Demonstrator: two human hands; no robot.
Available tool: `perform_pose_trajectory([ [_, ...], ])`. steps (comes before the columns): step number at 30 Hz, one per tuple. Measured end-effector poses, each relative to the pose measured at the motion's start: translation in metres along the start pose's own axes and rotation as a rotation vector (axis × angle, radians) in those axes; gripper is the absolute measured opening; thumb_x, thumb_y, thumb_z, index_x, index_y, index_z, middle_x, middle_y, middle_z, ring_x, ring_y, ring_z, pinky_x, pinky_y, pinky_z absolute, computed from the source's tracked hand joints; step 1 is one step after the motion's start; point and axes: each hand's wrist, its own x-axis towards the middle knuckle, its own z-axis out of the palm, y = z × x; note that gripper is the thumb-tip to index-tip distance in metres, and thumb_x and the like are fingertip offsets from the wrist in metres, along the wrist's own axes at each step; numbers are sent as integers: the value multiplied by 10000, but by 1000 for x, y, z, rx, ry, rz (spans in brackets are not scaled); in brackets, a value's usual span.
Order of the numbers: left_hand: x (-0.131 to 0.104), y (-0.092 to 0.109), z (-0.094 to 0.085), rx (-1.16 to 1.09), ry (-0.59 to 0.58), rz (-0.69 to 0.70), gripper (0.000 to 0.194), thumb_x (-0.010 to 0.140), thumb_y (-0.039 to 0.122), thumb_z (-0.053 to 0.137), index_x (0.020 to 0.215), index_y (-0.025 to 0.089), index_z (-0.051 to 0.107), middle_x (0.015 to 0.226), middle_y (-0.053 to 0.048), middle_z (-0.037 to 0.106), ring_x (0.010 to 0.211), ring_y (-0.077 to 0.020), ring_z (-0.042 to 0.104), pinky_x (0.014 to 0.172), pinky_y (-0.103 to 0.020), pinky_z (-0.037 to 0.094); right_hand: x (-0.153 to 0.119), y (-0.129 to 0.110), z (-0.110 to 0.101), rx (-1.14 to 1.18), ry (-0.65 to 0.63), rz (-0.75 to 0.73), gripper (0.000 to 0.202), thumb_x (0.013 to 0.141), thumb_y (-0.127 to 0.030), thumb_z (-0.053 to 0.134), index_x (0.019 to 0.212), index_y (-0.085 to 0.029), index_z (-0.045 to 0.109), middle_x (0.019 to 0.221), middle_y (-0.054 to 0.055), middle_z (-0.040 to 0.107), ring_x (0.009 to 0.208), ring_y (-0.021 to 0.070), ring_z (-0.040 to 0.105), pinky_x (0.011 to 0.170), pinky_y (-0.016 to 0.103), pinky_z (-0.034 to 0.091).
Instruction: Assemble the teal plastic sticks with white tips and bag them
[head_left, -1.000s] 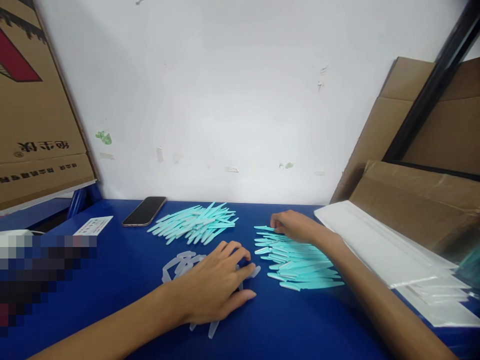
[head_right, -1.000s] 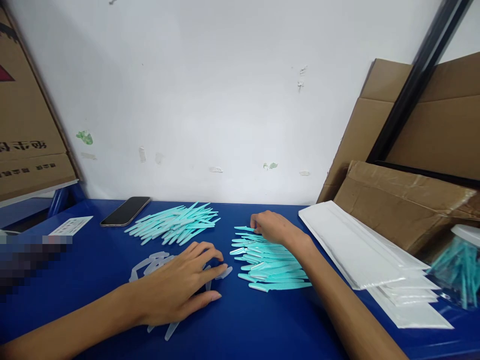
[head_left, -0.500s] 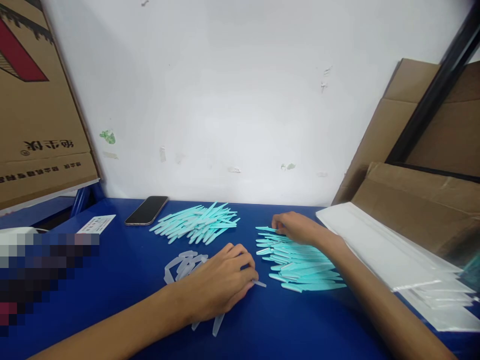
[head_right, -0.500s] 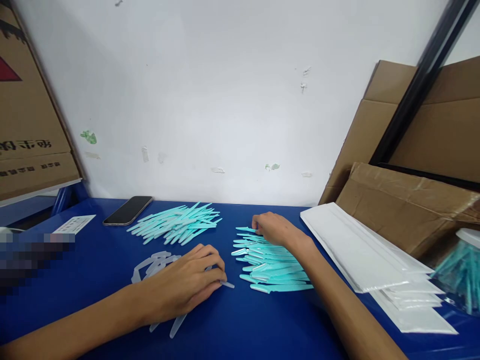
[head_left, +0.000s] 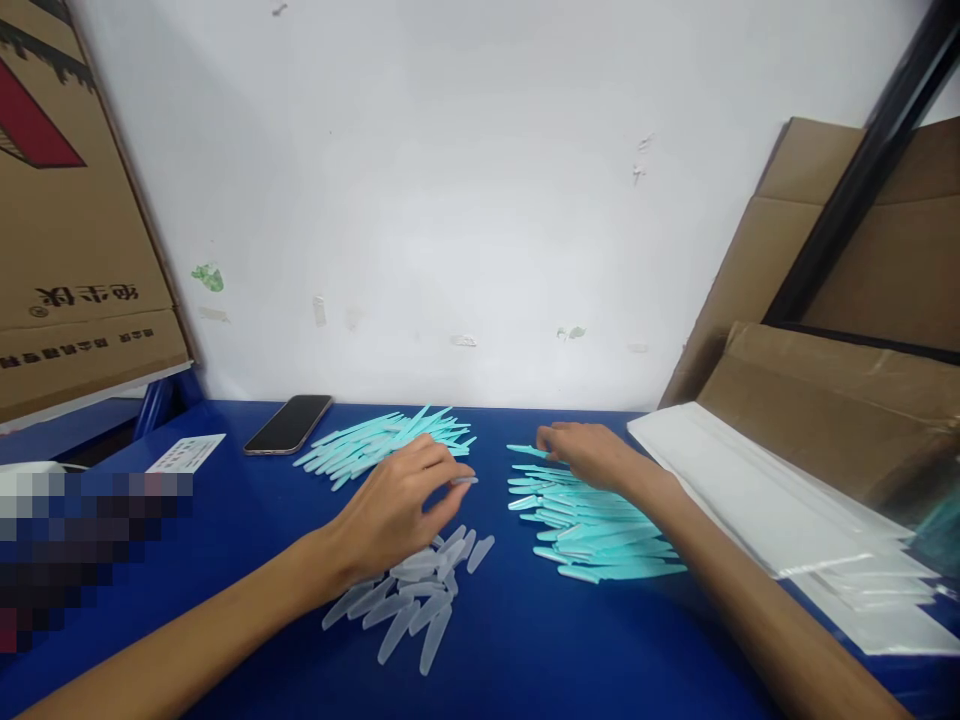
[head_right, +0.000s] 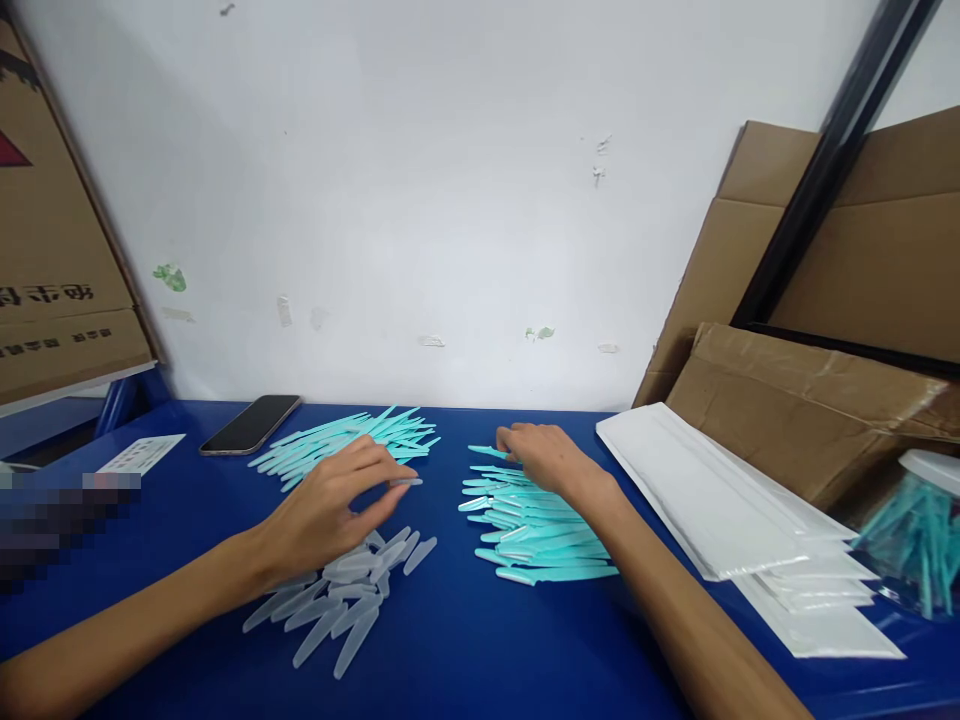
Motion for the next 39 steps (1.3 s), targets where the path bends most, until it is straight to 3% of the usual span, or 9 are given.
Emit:
perform_pose_trajectory([
  [3,2,-2,-4,-63,61,-134,179,969,234,484,979,192,658,931,-50,655,858,-181,574,787,-360,472,-5,-9,-12,-70,91,13,316,850,-8,467,1096,-195,532,1046,81,648,854,190,628,565,260,269],
  [7,6,-1,-10,-232,84,-390,165,969,294,484,937,200,616,926,-32,675,791,-159,620,658,-297,503,-11,-27,-25,-120,276,-43,132,973,-158,387,1035,-184,500,1001,102,642,803,201,608,571,271,294],
  [10,7,0,-12,-300,62,-490,169,966,329,494,924,198,593,774,-7,662,715,-155,632,606,-278,505,-15,-40,-29,-42,274,-89,160,996,-183,349,1075,-193,488,977,111,666,781,204,622,587,263,317],
  [13,7,0,-12,-241,82,-482,192,973,344,475,910,202,588,789,-12,646,698,-156,605,587,-283,495,-16,-50,-29,27,272,-134,228,991,-153,339,1171,-202,470,996,125,688,811,216,639,603,255,336],
  [17,5,-1,-10,-247,123,-479,249,990,393,432,954,207,595,949,-55,649,814,-182,633,597,-286,527,-14,-59,-27,-10,390,-224,266,1031,-258,327,1227,-227,503,1005,98,678,783,193,621,603,261,342],
  [23,4,-1,-9,-367,59,-574,281,986,458,433,1015,211,565,801,-35,665,686,-179,669,439,-216,443,-14,-62,-25,-50,429,-266,345,1052,-349,293,1267,-263,548,947,51,632,546,100,482,510,255,233],
  [28,4,-4,-10,-222,52,-523,320,1004,447,408,1170,245,593,837,-18,674,637,-151,609,488,-232,411,-17,-63,-25,47,438,-270,347,1050,-361,310,1249,-244,569,942,50,639,581,109,514,542,251,280],
  [33,1,-12,-8,-158,34,-504,455,1026,446,349,1442,285,441,850,-20,644,679,-162,591,562,-255,447,-17,-64,-24,72,464,-291,359,1051,-366,313,1248,-229,580,942,52,646,611,119,536,558,250,316],
  [39,2,-15,-5,-238,99,-470,404,989,402,477,1361,266,550,854,-17,664,624,-136,565,558,-252,479,-14,-62,-21,95,533,-339,330,1045,-345,360,1223,-210,603,913,56,647,602,106,534,545,234,331],
])
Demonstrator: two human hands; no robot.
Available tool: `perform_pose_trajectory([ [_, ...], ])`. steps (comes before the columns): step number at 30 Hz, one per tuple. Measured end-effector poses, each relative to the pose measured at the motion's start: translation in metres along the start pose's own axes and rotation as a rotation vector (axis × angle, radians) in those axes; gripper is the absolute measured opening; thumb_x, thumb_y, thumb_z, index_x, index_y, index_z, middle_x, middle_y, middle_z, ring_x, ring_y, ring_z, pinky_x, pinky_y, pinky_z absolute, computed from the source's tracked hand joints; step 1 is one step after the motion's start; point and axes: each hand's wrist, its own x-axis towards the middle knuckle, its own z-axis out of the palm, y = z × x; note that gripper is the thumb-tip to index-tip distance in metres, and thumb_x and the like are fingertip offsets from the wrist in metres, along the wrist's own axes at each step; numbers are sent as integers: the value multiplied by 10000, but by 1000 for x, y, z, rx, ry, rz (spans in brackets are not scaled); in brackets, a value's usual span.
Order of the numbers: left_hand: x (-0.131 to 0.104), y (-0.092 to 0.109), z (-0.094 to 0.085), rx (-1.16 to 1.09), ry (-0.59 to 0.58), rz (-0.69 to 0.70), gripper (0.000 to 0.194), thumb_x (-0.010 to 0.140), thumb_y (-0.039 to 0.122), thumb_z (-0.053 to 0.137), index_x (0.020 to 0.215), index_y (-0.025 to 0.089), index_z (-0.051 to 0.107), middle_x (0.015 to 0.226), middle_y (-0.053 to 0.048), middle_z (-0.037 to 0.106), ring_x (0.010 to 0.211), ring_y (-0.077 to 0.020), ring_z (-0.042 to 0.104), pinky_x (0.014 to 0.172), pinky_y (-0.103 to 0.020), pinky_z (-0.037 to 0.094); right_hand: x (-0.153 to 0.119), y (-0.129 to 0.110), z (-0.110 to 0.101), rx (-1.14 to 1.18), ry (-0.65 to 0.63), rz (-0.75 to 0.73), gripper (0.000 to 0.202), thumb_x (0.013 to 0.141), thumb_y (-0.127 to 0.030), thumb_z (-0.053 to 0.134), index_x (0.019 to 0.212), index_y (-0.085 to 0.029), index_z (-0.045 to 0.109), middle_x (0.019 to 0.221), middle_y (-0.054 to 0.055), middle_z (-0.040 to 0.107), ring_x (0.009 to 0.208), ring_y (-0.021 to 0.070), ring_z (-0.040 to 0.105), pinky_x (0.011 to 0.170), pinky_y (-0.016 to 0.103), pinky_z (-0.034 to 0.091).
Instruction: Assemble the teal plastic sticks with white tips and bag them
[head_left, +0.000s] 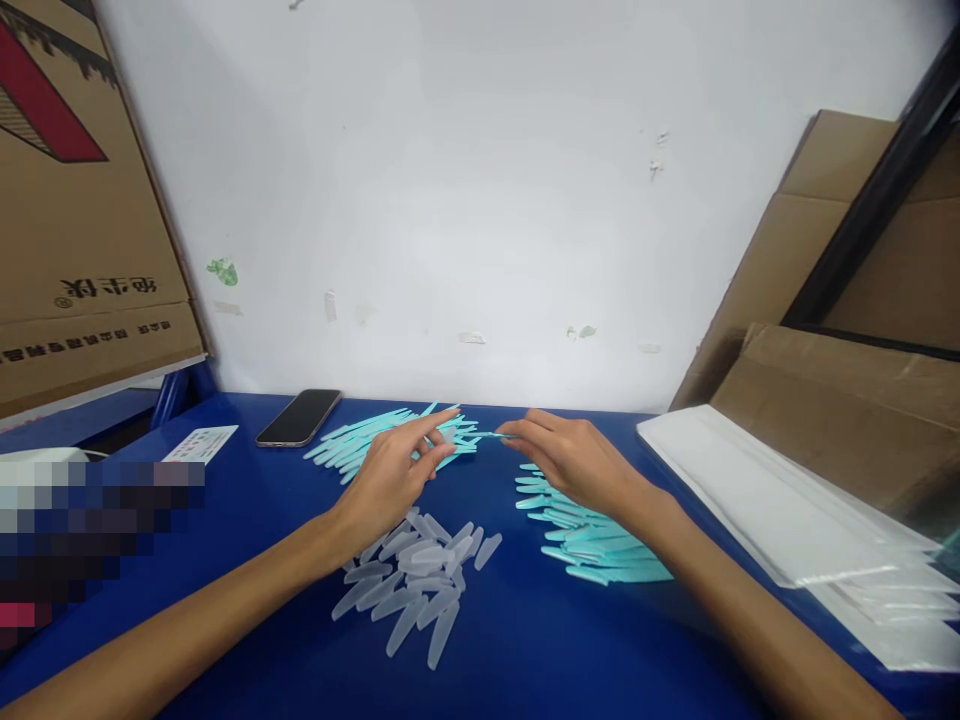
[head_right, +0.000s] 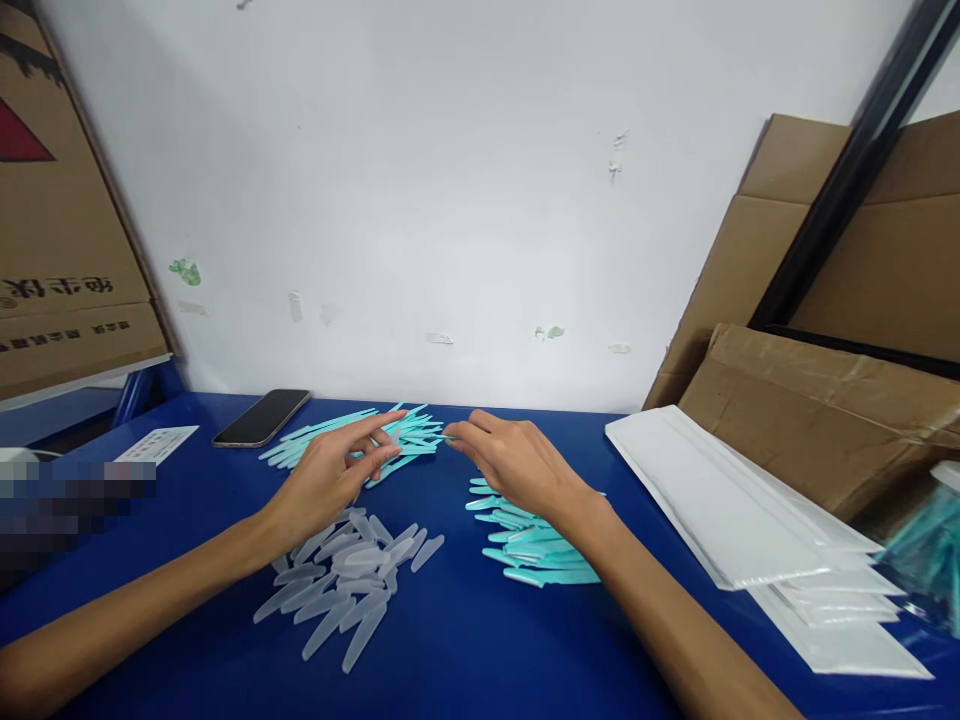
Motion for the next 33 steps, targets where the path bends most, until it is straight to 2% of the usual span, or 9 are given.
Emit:
perform_pose_trajectory([
  [3,1,0,0,24,63,2,273,950,389,562,1146,244,685,940,-27,704,692,-144,598,572,-250,478,0,0,1,-20,6,-19,313,1042,-332,371,1194,-207,615,864,41,643,560,97,498,522,235,299],
  [5,0,1,0,53,80,37,237,960,382,552,1074,242,707,989,-24,703,735,-143,608,592,-251,473,0,0,2,-32,0,-29,306,1042,-326,372,1181,-206,617,860,38,644,559,97,494,519,236,291],
  [11,-2,0,0,95,50,110,236,977,338,542,1142,278,699,916,2,673,709,-121,571,652,-260,470,0,-3,3,-24,-4,-28,306,1044,-326,369,1186,-211,615,850,33,641,572,101,499,527,239,289],
  [16,-3,-1,1,128,28,125,242,990,327,518,1149,290,696,952,-2,656,720,-124,568,658,-265,465,1,-5,4,-2,-31,-23,295,1040,-310,379,1178,-210,619,850,26,640,584,105,504,534,242,285],
  [27,-1,-2,1,290,9,147,252,991,316,498,1127,254,701,918,-20,689,770,-170,616,667,-292,458,0,-4,3,-11,-47,-33,301,1039,-299,377,1202,-218,617,864,32,641,606,111,515,543,246,267],
  [33,-3,-3,2,276,-5,201,251,997,308,493,1144,243,686,927,-15,699,751,-159,626,667,-289,470,0,-6,4,-2,-44,-42,299,1039,-306,381,1212,-226,612,855,26,634,606,112,506,542,248,261],
])
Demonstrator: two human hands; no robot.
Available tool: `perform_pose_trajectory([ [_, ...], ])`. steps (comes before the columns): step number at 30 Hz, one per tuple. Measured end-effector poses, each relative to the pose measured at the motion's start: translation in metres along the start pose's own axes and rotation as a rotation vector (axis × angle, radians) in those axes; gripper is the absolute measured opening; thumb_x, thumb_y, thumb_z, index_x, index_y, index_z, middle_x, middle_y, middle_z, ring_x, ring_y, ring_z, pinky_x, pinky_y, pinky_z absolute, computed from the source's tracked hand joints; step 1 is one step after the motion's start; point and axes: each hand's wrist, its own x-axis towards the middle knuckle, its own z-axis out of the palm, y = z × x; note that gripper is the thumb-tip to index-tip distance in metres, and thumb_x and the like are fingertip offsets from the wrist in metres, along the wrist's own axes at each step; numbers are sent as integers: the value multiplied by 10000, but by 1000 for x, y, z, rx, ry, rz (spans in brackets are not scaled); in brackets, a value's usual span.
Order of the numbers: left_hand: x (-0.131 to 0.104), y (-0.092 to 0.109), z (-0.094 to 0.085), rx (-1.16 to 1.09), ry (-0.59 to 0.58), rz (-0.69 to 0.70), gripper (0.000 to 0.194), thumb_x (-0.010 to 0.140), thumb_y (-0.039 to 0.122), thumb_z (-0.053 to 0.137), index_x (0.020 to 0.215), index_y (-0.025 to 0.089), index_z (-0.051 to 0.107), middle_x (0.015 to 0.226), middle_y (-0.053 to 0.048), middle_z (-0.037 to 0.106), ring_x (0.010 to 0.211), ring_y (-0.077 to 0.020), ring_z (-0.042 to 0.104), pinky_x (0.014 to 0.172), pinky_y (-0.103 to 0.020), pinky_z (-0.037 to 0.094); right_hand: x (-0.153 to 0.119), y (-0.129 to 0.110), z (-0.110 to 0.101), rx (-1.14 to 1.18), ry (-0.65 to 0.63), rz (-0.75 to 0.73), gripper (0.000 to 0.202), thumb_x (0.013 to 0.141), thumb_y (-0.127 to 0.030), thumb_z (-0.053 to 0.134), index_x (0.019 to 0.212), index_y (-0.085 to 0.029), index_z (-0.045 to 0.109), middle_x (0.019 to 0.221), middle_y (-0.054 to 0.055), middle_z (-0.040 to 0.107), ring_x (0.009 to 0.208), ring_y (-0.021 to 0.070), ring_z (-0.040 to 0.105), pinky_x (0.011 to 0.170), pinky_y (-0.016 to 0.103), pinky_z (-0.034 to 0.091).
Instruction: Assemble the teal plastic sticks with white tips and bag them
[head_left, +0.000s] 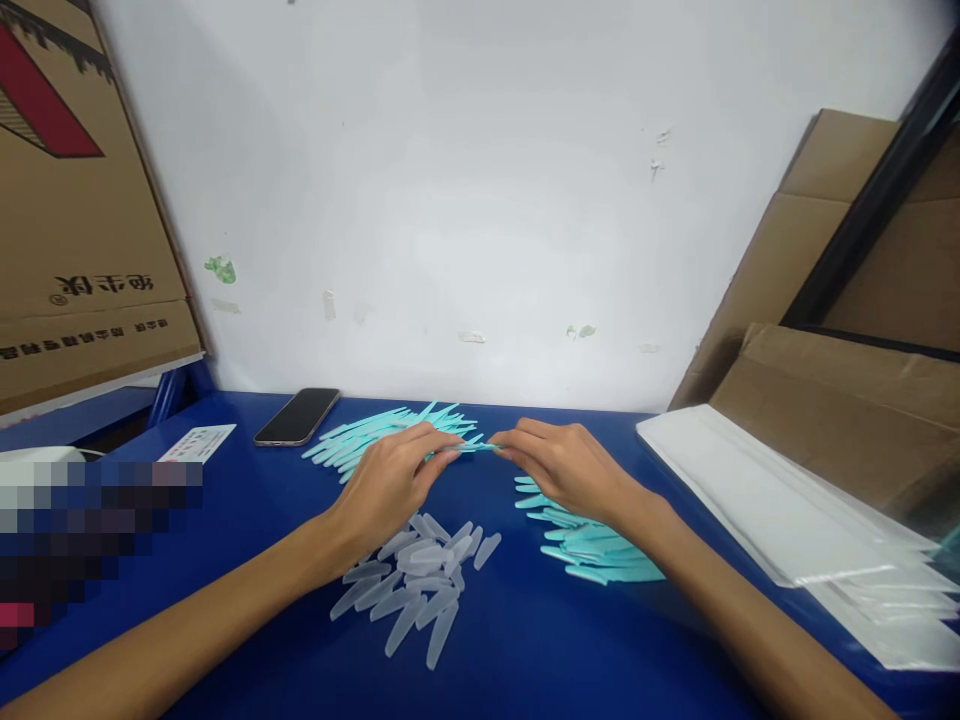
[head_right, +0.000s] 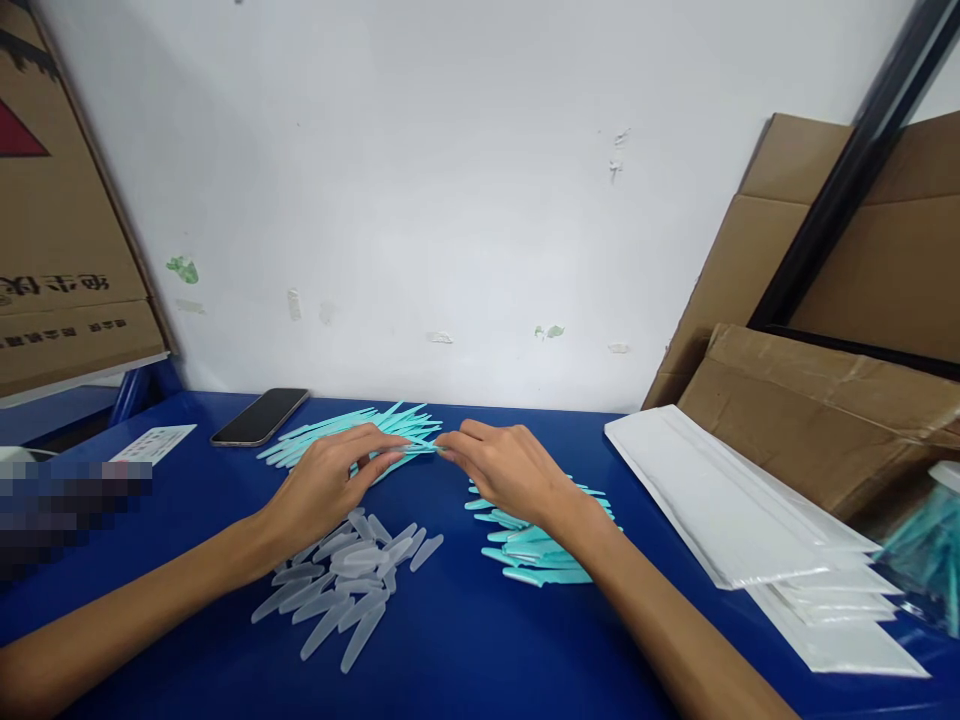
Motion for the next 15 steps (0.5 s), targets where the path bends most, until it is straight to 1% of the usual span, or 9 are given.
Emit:
perform_pose_trajectory([
  [5,-3,2,4,-55,-11,93,251,993,298,503,1164,241,678,951,-17,727,778,-158,659,681,-280,502,1,-6,4,47,-4,-29,303,1043,-315,377,1207,-229,616,852,18,632,621,108,511,544,252,273],
  [8,-5,4,5,-60,4,101,252,987,290,512,1162,226,682,964,-26,740,781,-163,677,674,-280,526,2,-10,5,42,-1,-39,307,1042,-316,379,1197,-217,626,840,19,632,603,105,501,531,258,266],
  [15,-8,5,5,-62,16,106,257,980,292,529,1165,226,694,999,-31,767,749,-168,703,723,-307,566,1,-12,5,6,-3,-54,296,1036,-278,390,1211,-230,623,847,24,639,601,107,501,512,262,248],
])
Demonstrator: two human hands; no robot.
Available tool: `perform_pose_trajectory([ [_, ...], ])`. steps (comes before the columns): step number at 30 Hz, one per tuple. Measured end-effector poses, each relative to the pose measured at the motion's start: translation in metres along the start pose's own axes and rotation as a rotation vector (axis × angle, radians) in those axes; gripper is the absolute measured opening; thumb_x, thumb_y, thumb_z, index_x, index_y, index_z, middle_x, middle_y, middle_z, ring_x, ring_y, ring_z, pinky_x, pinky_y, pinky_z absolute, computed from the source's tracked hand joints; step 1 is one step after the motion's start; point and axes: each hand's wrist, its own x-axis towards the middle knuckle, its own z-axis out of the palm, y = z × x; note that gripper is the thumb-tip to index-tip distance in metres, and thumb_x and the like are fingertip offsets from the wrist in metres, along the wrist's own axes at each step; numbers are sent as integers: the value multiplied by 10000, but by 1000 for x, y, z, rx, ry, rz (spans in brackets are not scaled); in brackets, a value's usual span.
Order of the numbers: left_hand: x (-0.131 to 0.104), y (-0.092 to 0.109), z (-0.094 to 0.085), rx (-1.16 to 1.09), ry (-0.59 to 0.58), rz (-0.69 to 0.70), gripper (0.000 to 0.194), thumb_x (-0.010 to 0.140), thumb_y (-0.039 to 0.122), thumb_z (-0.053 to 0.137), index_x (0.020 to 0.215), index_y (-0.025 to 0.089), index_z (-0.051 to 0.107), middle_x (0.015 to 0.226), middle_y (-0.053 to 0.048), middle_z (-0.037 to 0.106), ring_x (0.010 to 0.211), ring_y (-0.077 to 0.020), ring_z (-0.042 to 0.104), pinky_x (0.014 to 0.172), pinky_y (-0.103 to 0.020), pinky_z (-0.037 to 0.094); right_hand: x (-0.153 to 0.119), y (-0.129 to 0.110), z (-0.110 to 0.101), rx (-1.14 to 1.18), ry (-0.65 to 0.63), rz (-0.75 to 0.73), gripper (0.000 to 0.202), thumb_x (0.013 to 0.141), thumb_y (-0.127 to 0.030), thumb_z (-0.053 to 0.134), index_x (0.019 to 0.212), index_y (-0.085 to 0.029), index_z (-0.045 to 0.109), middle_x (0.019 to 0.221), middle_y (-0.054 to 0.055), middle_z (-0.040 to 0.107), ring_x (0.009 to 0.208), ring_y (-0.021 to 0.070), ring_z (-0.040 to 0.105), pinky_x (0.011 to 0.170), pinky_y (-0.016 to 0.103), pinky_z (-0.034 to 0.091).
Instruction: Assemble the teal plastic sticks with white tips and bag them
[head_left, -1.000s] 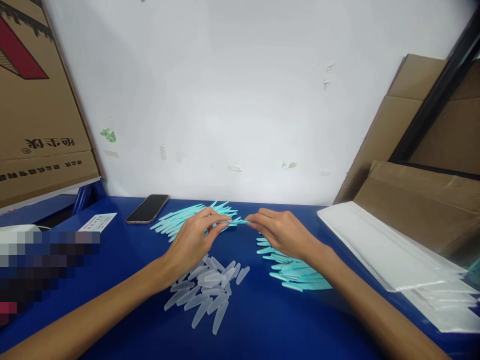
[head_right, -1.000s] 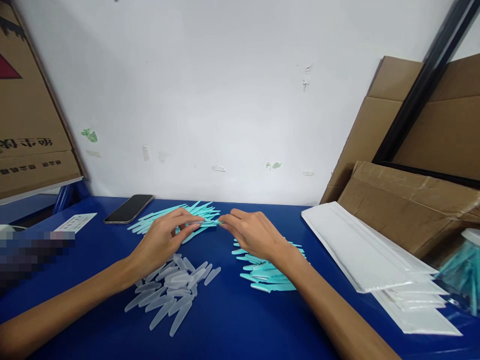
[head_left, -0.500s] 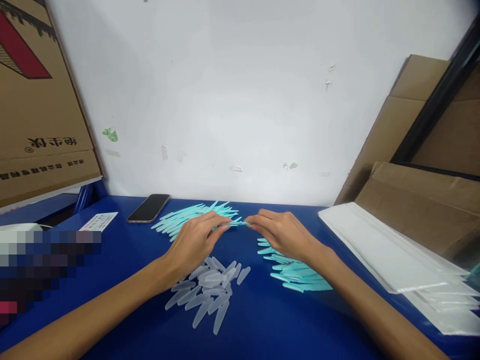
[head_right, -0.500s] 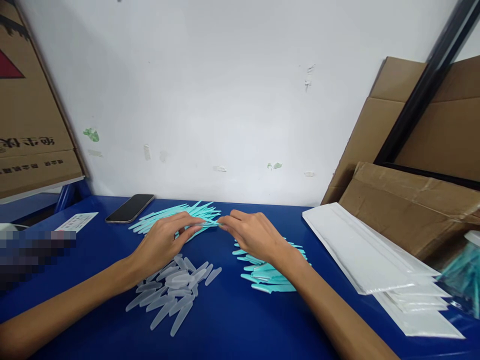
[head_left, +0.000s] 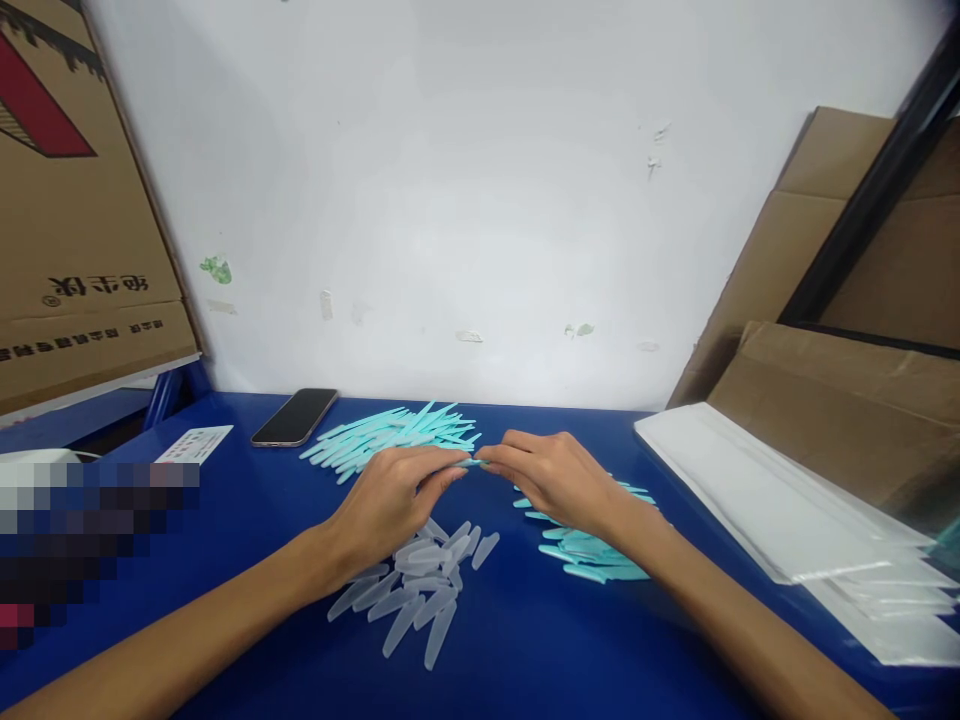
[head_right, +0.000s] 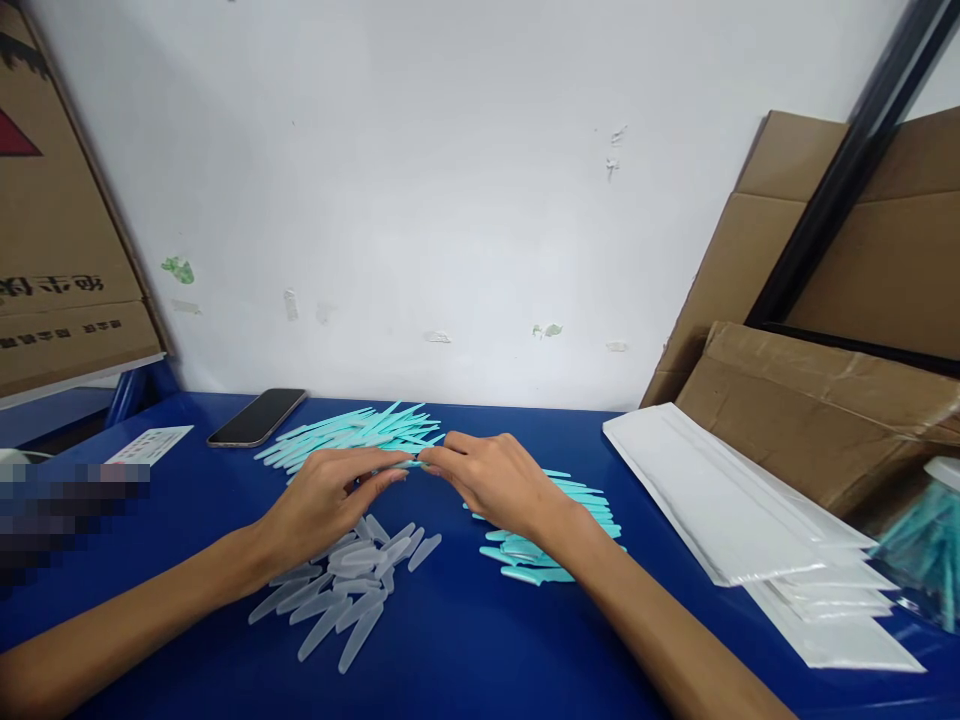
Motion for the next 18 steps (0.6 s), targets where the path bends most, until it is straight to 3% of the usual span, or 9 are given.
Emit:
perform_pose_trajectory([
  [8,-3,6,0,6,30,-5,246,974,286,540,1142,232,711,898,-20,781,642,-156,691,574,-272,527,-1,-3,2,4,39,-9,278,1026,-245,409,1196,-231,628,835,24,633,595,102,493,513,251,247],
  [13,1,4,-4,72,29,15,247,969,323,548,1137,250,713,986,-16,777,809,-186,724,673,-289,544,0,1,4,44,57,-11,301,1042,-310,380,1201,-217,619,837,29,645,632,108,533,544,243,290],
  [18,8,4,-14,177,79,-60,318,973,382,524,1220,231,656,1002,-44,750,801,-197,681,675,-322,513,-2,17,2,31,66,91,306,1040,-351,384,1163,-220,631,903,41,688,762,135,621,626,232,375],
])
